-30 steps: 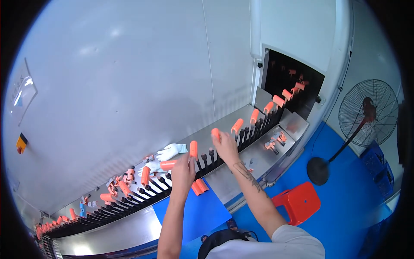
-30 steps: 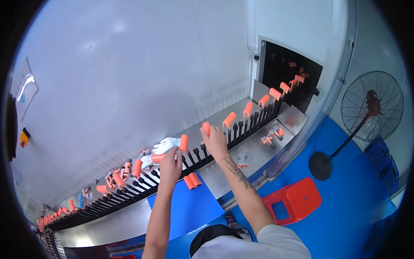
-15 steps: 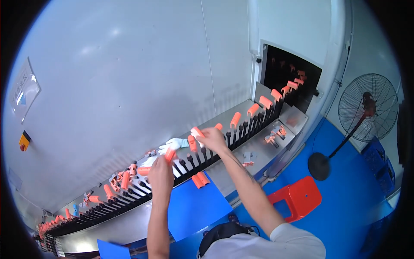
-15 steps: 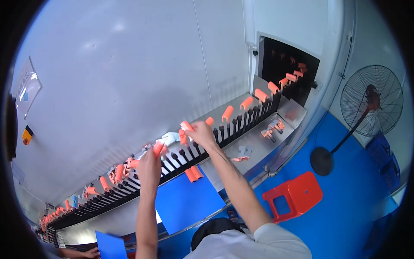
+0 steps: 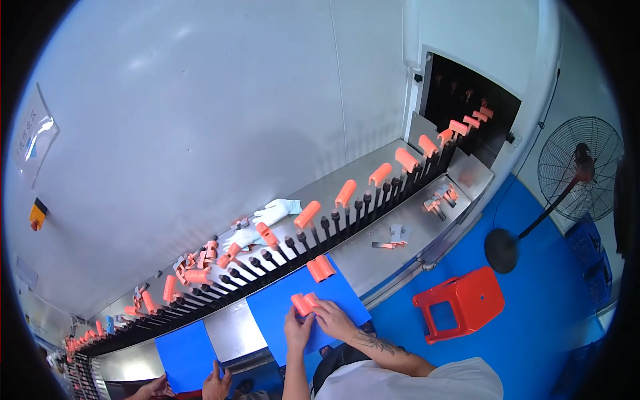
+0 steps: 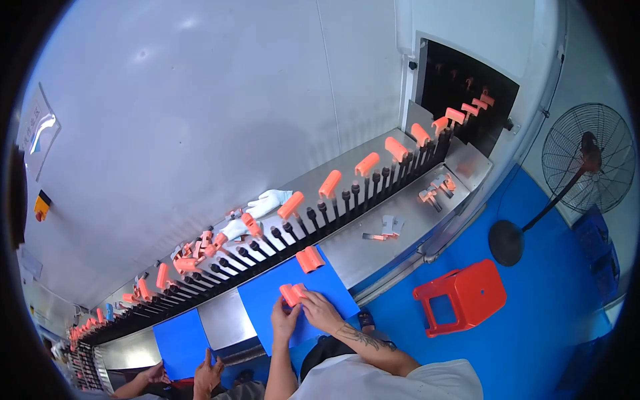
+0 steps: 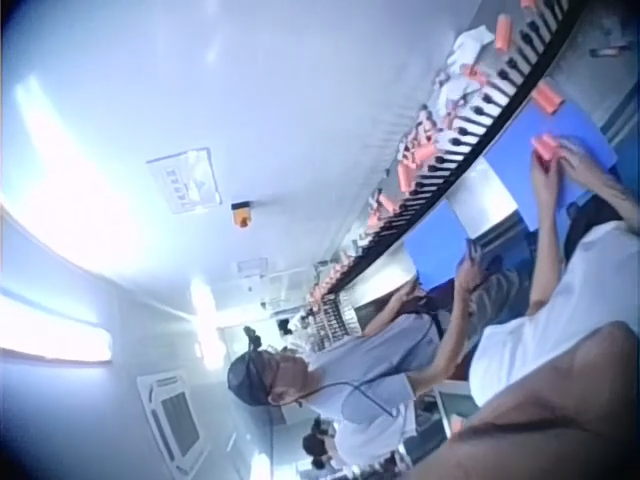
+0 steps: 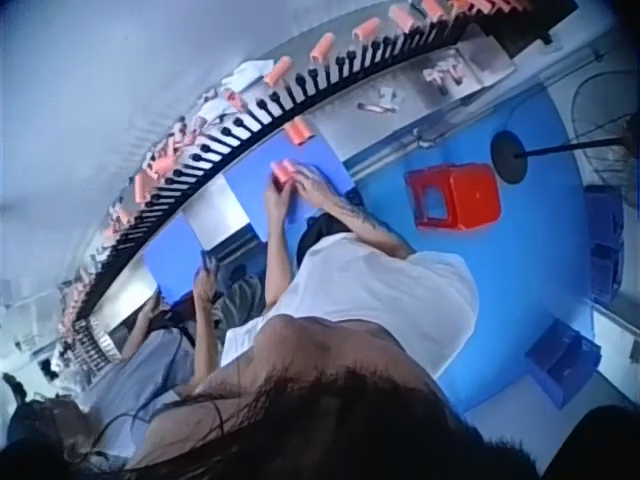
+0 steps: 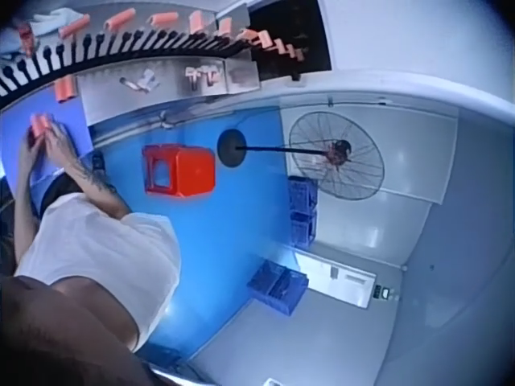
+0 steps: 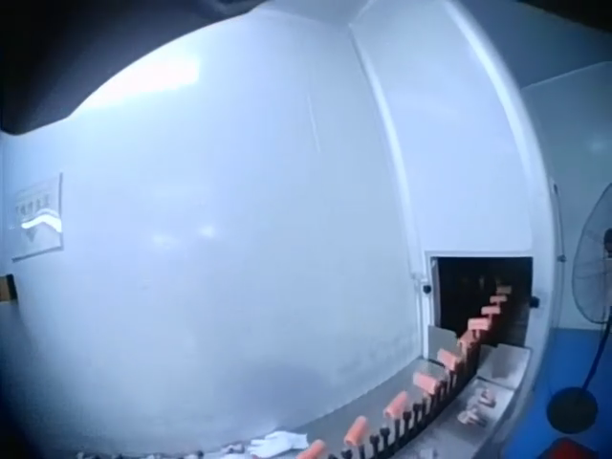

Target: Placing red rectangular objects onto a rotating conveyor belt system.

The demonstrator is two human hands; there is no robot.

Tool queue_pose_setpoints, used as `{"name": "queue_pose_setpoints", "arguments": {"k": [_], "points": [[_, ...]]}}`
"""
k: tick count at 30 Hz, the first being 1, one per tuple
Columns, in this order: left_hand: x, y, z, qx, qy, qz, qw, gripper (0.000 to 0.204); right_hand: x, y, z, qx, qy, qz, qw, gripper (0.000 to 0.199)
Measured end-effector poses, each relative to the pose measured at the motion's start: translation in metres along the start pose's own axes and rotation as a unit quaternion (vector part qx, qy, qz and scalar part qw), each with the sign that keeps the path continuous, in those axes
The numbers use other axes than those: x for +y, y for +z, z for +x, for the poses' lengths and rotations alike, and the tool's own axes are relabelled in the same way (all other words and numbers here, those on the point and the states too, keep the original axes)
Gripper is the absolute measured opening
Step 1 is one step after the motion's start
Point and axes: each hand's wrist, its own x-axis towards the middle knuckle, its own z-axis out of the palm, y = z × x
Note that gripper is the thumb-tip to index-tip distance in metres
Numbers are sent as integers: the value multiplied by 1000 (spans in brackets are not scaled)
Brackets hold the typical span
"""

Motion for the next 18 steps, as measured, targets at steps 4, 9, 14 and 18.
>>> {"name": "queue_pose_setpoints", "arguments": {"k": [4, 9, 14, 18], "points": [[14, 23, 0, -9, -53, -51, 997, 46, 30, -17, -2, -23, -13, -41, 999, 32], [33, 59, 51, 4, 17, 9, 1000, 41, 74, -46, 55, -2, -48, -146, 988, 27], [54, 95, 79, -10, -5, -10, 1000, 41, 106, -72, 82, -30, -34, -195, 980, 25], [75, 109, 66, 26, 28, 11, 999, 40, 113, -114, 81, 51, -29, -148, 987, 30]]}}
